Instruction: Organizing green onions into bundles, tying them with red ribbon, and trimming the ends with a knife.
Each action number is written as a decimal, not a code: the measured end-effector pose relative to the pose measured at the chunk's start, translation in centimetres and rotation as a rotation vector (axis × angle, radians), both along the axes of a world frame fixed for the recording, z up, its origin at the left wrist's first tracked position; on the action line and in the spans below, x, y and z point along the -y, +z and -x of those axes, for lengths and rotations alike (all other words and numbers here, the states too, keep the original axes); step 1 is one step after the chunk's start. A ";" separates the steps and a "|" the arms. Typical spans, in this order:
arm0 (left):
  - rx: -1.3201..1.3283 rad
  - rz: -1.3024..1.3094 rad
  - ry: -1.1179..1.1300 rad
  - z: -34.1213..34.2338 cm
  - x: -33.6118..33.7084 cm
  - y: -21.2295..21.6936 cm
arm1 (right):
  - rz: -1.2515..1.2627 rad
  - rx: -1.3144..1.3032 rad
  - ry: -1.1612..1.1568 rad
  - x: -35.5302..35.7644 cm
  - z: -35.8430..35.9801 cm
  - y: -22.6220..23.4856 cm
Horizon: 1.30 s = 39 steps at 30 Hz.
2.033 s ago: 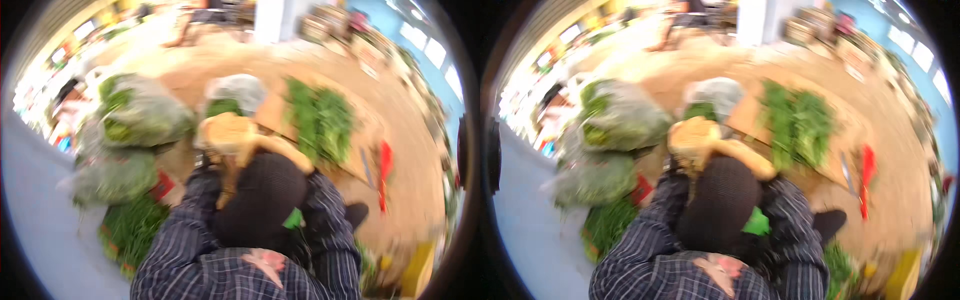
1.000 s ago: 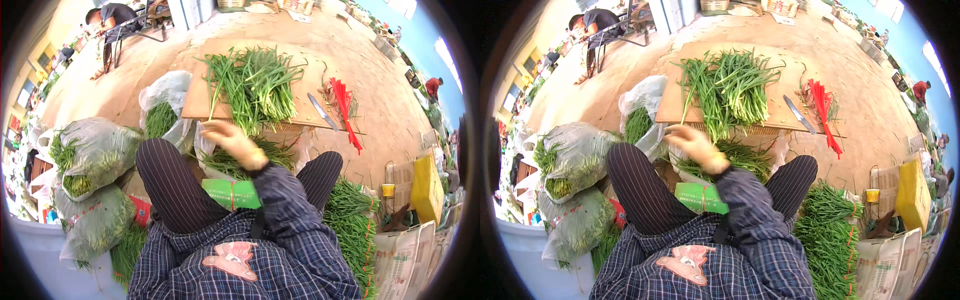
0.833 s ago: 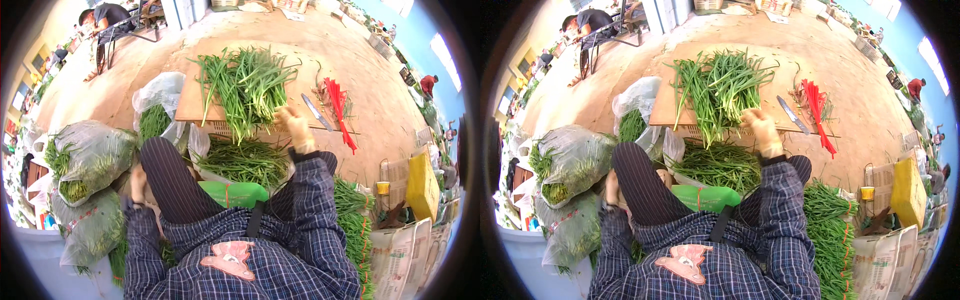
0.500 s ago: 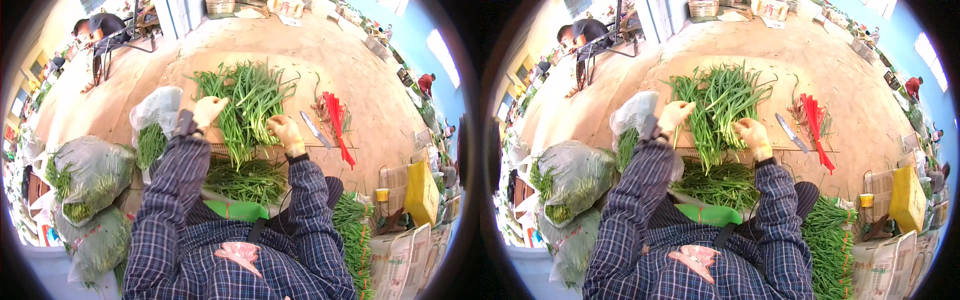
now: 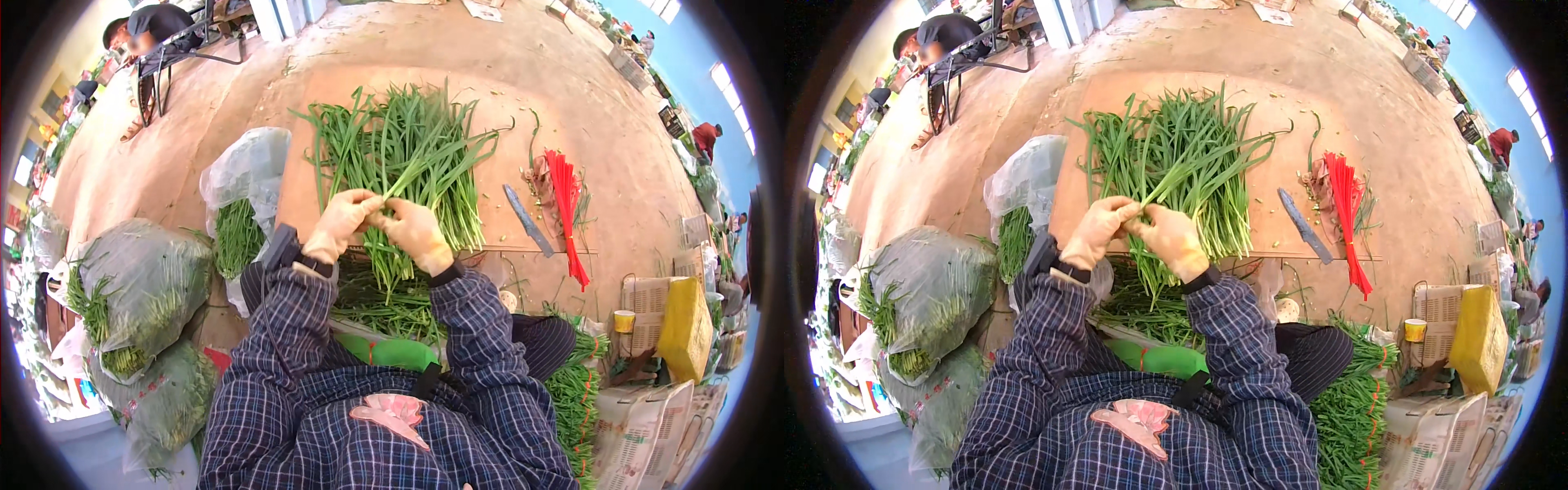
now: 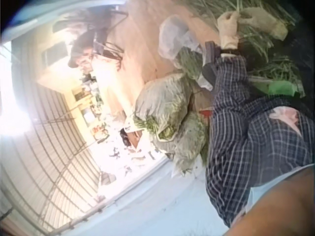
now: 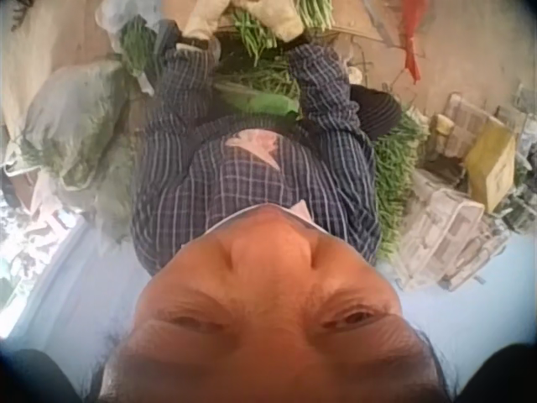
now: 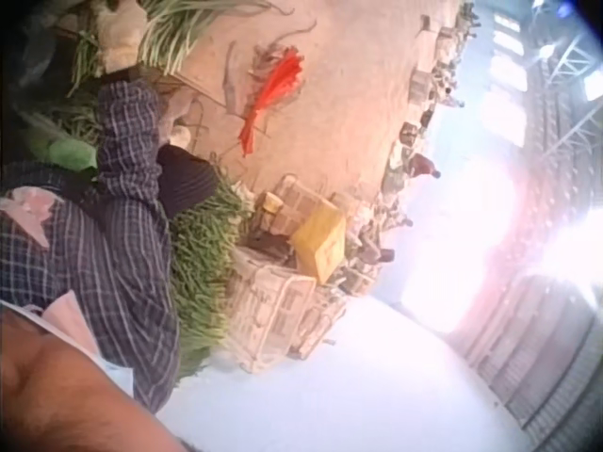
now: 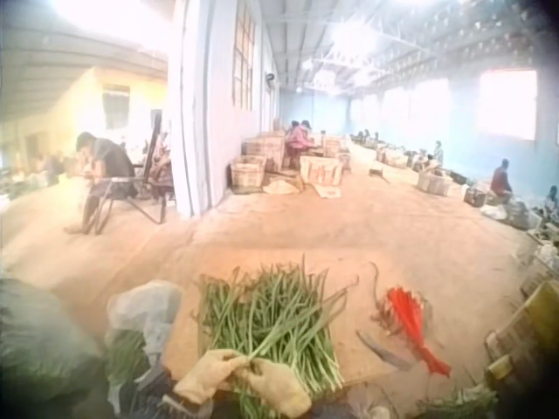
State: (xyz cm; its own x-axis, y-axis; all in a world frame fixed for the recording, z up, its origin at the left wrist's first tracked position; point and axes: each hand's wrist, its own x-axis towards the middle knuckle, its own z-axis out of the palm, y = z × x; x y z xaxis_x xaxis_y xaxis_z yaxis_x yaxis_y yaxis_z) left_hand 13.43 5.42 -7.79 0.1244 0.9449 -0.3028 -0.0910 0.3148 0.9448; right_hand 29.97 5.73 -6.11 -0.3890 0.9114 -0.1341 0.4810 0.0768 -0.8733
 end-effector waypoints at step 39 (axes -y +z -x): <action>-0.860 -0.209 0.502 7.1 2.3 -9.0 | 0.056 0.682 0.275 13.5 -5.9 -7.2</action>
State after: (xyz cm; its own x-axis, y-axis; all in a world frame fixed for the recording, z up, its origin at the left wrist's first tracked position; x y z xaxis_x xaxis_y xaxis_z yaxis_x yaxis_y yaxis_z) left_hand 6.31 3.08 -16.79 -0.4832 0.8724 0.0739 0.5686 0.2485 0.7841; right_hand 35.92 -7.74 -13.30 -0.4164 0.7774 -0.4715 0.8882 0.2372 -0.3935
